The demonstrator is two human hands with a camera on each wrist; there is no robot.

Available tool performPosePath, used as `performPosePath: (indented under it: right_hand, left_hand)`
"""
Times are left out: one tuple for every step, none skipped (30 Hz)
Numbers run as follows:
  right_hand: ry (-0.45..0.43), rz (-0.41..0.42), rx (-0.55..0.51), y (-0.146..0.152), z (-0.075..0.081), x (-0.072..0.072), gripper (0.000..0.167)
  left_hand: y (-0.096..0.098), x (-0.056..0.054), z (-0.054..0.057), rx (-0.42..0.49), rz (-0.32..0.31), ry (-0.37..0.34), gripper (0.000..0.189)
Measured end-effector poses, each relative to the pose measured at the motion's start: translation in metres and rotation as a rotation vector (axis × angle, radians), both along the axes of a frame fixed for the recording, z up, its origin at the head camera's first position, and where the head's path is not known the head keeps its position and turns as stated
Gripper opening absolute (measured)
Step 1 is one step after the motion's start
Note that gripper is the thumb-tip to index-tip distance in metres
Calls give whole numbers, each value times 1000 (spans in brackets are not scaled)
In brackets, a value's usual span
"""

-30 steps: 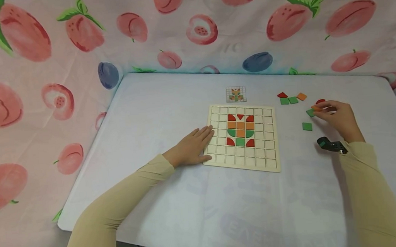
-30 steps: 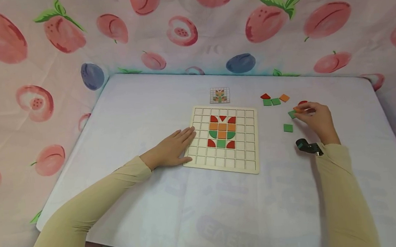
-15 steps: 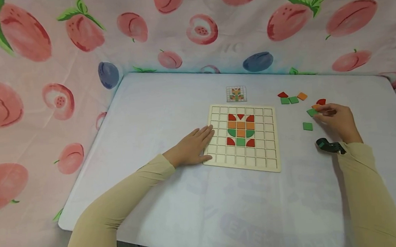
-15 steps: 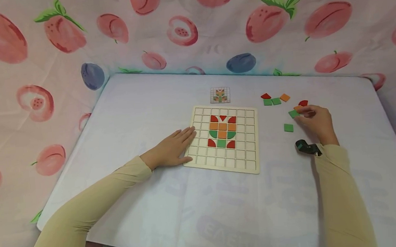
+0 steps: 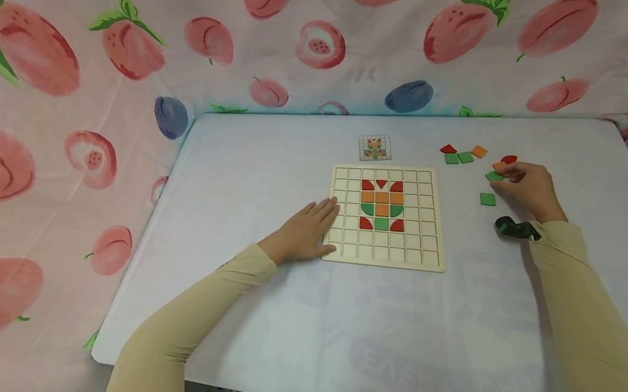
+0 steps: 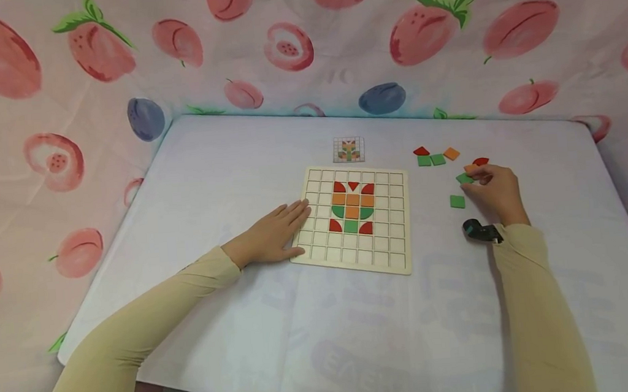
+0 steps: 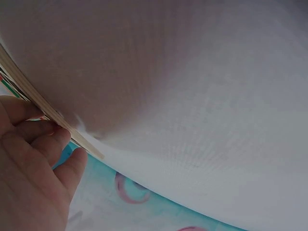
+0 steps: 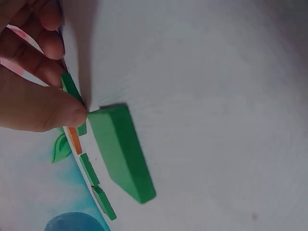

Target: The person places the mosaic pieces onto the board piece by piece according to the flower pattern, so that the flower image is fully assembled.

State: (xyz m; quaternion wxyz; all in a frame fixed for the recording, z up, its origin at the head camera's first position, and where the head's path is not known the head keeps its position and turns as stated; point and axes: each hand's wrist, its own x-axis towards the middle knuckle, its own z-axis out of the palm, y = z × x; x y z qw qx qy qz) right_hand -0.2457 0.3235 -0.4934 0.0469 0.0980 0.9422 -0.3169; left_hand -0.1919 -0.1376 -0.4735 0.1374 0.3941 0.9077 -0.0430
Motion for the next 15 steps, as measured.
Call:
performPosePath:
  right_hand:
    - [-9, 4, -1, 0, 0, 0, 48]
    - [-19, 10, -7, 0, 1, 0, 48]
    - [-25, 19, -13, 0, 1, 0, 48]
    - [-30, 29, -20, 0, 2, 1, 48]
    - [-33, 39, -26, 0, 2, 1, 47]
    - [-38, 49, -27, 1, 2, 1, 47]
    - [-40, 57, -31, 1, 2, 2, 47]
    - [-39, 65, -35, 1, 3, 2, 46]
    - [-37, 73, -37, 1, 3, 3, 46]
    - [-34, 79, -32, 1, 3, 3, 46]
    - [-30, 81, -26, 1, 3, 3, 46]
    - [-26, 83, -23, 1, 3, 3, 46]
    - [-18, 85, -18, 1, 3, 3, 45]
    - [-14, 85, -13, 1, 4, 3, 45]
    - [-11, 84, -6, 1, 4, 3, 45]
  left_hand:
    - [0, 0, 0, -3, 1, 0, 85]
    - [0, -1, -1, -5, 2, 0, 85]
    - [0, -1, -1, -6, 3, -1, 85]
    - [0, -1, -2, -7, 4, -1, 85]
    - [0, -1, -2, -11, 5, 1, 85]
    - [-1, -2, -3, -10, 5, 1, 85]
    - [-1, -2, -3, -10, 6, 1, 85]
    - [-1, -2, -3, -9, 7, 0, 85]
    - [-1, -2, -3, -9, 8, -1, 85]
    - [-1, -2, -3, -11, 9, -2, 85]
    - [-1, -1, -2, -10, 10, -4, 85]
    - [-1, -1, -2, -10, 11, -6, 85]
    - [-1, -1, -2, -10, 12, -7, 85]
    - [-1, -1, -2, -10, 12, -7, 85]
    - [-1, -1, -2, -10, 11, -7, 85]
